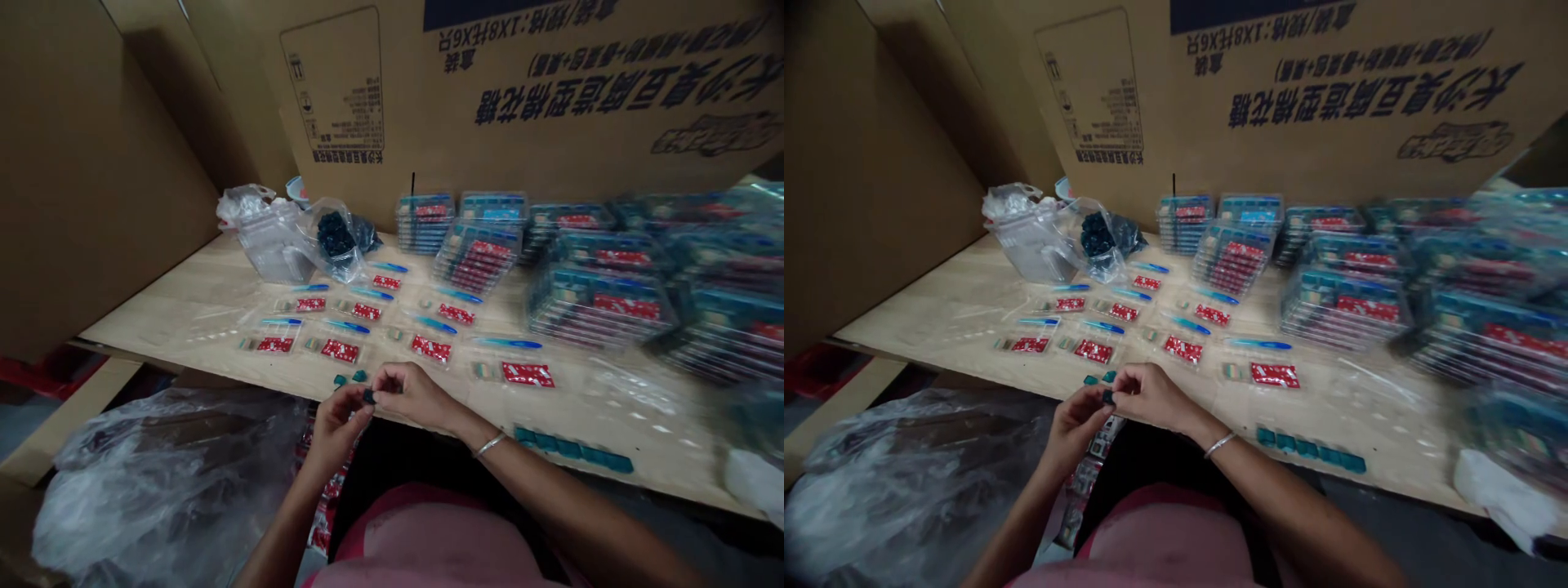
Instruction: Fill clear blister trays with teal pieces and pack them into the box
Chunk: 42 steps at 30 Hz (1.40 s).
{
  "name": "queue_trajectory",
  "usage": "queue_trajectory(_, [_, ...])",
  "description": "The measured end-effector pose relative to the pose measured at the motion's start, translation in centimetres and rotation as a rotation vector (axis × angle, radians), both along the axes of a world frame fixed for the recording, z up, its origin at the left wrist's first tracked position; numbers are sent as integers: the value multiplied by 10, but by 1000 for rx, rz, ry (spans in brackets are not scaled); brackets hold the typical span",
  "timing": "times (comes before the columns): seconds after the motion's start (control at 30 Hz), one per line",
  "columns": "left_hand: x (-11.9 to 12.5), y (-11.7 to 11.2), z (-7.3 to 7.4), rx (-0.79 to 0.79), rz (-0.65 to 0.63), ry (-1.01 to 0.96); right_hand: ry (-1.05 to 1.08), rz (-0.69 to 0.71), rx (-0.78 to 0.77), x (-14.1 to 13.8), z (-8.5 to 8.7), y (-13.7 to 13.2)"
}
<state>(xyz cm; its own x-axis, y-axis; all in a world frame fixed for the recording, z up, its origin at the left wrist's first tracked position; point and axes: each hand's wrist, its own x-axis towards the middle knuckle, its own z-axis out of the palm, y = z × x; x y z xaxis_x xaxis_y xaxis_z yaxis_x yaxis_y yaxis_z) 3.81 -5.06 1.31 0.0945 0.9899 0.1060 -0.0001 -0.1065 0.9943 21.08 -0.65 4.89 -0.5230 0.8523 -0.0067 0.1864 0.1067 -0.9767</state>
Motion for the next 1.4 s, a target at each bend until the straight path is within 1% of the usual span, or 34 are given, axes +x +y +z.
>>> queue_trajectory(0.03, [2, -1, 2, -94, -49, -113, 33, 18, -46, 2, 2, -4])
queue_trajectory(0.07, [4, -2, 4, -169, -97, -201, 51, 26, -60, 5, 4, -8])
queue_trajectory(0.1, [5, -3, 5, -232, -146, -266, 56, 21, -41, 7, 7, -13])
queue_trajectory(0.17, [9, -8, 4, -320, -220, -358, 32, -17, 70, 12, 10, -25])
queue_trajectory(0.27, [18, -22, 1, -379, -269, -389, -68, -65, 274, 22, 7, -49])
queue_trajectory(0.37, [29, -38, -3, -416, -355, -295, -190, -65, 400, 35, -4, -75])
queue_trajectory(0.43, [35, -45, -5, -444, -456, -232, -222, -48, 386, 44, -12, -88])
queue_trajectory(0.5, [40, -47, -4, -471, -540, -188, -196, -54, 283, 51, -17, -95])
queue_trajectory(0.53, [43, -46, -3, -482, -562, -175, -173, -67, 217, 54, -19, -96])
queue_trajectory(0.6, [48, -43, 1, -497, -559, -167, -138, -103, 99, 57, -19, -95])
queue_trajectory(0.63, [50, -41, 2, -505, -541, -172, -128, -128, 70, 57, -19, -95])
queue_trajectory(0.67, [52, -39, 2, -515, -517, -185, -117, -151, 77, 58, -18, -94])
queue_trajectory(0.7, [55, -38, 2, -529, -491, -205, -104, -168, 118, 58, -18, -94])
queue_trajectory(0.77, [59, -37, 0, -581, -444, -261, -83, -182, 261, 59, -17, -96])
queue_trajectory(0.83, [63, -37, -3, -643, -430, -311, -94, -182, 395, 61, -19, -98])
queue_trajectory(0.87, [64, -37, -4, -658, -439, -314, -114, -185, 432, 63, -20, -97])
queue_trajectory(0.9, [64, -37, -5, -642, -453, -282, -139, -199, 452, 65, -22, -95])
queue_trajectory(0.93, [65, -35, -5, -578, -443, -211, -164, -220, 467, 67, -25, -91])
queue_trajectory(0.97, [65, -33, -5, -461, -399, -100, -190, -251, 483, 69, -28, -85])
queue_trajectory(1.07, [64, -24, -6, 55, -151, 406, -293, -360, 561, 75, -41, -62])
queue_trajectory(1.1, [64, -22, -8, 207, -95, 567, -332, -379, 592, 76, -45, -55])
queue_trajectory(1.13, [64, -20, -10, 324, -73, 698, -368, -381, 617, 77, -49, -49])
queue_trajectory(1.17, [63, -18, -12, 406, -84, 789, -400, -367, 633, 78, -51, -44])
queue_trajectory(1.23, [59, -17, -15, 499, -109, 837, -435, -330, 643, 79, -55, -40])
queue_trajectory(1.27, [55, -16, -16, 525, -85, 822, -438, -317, 641, 79, -55, -40])
queue_trajectory(1.3, [50, -14, -15, 540, -24, 808, -438, -308, 637, 79, -56, -41])
queue_trajectory(1.33, [44, -11, -14, 542, 67, 811, -439, -302, 634, 79, -56, -42])
queue_trajectory(1.4, [30, -2, -9, 511, 266, 908, -460, -302, 640, 79, -55, -44])
